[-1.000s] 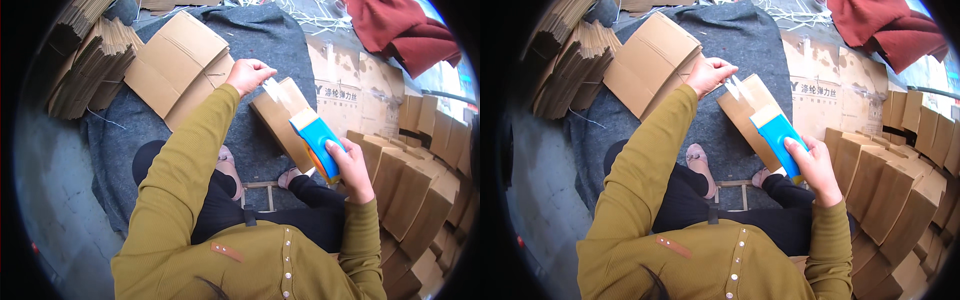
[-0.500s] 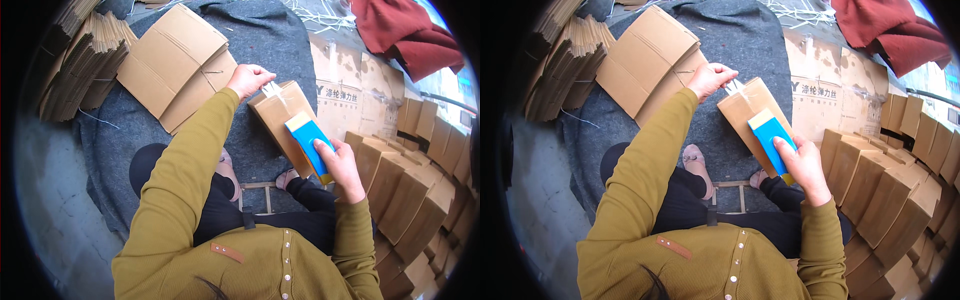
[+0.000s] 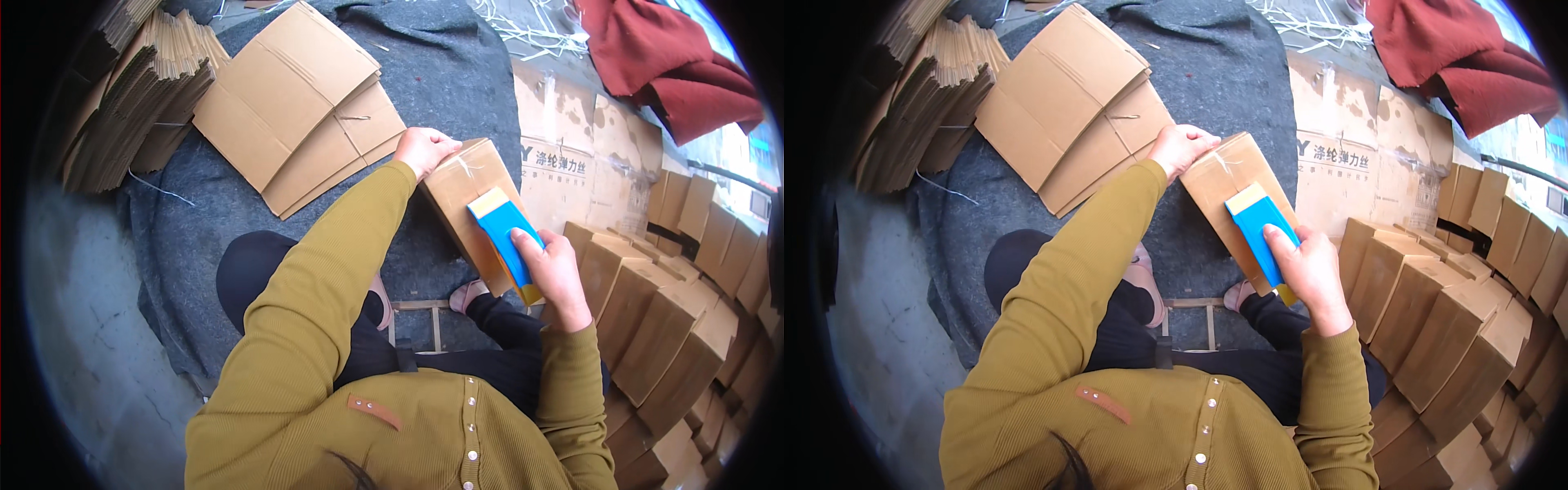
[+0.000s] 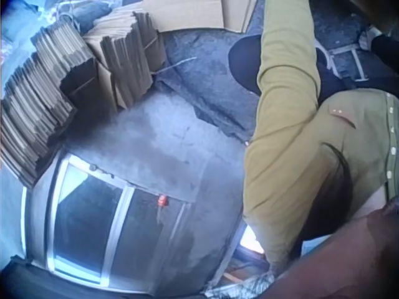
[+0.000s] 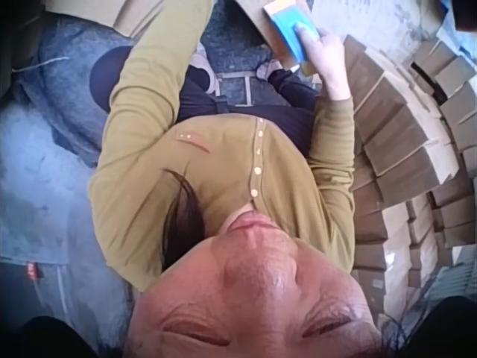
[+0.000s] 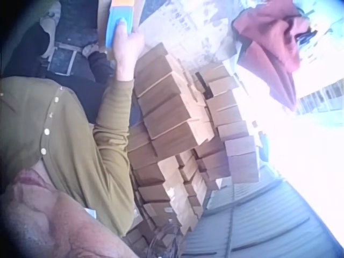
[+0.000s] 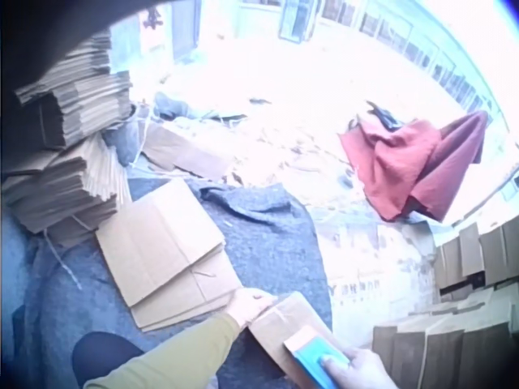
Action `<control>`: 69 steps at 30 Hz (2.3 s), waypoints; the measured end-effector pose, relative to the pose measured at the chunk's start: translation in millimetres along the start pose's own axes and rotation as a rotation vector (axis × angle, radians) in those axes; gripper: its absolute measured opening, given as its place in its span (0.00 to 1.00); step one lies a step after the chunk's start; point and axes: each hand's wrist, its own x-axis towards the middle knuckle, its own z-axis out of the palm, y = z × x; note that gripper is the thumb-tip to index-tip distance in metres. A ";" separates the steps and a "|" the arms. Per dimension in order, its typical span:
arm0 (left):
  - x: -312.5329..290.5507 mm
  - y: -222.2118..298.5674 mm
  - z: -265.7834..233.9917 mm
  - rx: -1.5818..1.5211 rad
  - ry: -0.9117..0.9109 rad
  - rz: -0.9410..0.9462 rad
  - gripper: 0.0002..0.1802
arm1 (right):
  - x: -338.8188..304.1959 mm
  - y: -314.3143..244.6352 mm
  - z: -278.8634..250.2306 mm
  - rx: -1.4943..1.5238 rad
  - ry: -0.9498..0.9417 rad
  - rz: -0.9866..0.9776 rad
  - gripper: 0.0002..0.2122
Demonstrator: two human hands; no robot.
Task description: Assembling and taping cardboard boxes.
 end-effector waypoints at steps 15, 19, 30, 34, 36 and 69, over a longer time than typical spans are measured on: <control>-62.4 47.8 35.8 0.813 0.050 0.211 0.25 | 15.4 24.5 1.7 0.069 -0.015 0.027 0.27; -58.9 28.6 23.8 0.823 0.014 0.325 0.39 | 20.4 23.0 1.1 0.092 -0.069 0.014 0.27; -45.4 12.4 33.1 0.727 0.200 0.309 0.23 | 7.0 30.3 -10.8 0.168 -0.065 -0.014 0.27; -30.4 -3.3 22.3 0.593 0.149 0.287 0.25 | -11.2 49.6 -14.1 0.234 -0.118 -0.049 0.25; -28.4 -5.2 22.5 0.465 0.089 0.238 0.25 | -23.5 66.4 -14.3 0.261 -0.106 -0.050 0.25; -24.2 3.0 17.5 0.281 0.014 0.097 0.24 | -81.5 299.1 -12.3 0.359 -0.134 -0.177 0.13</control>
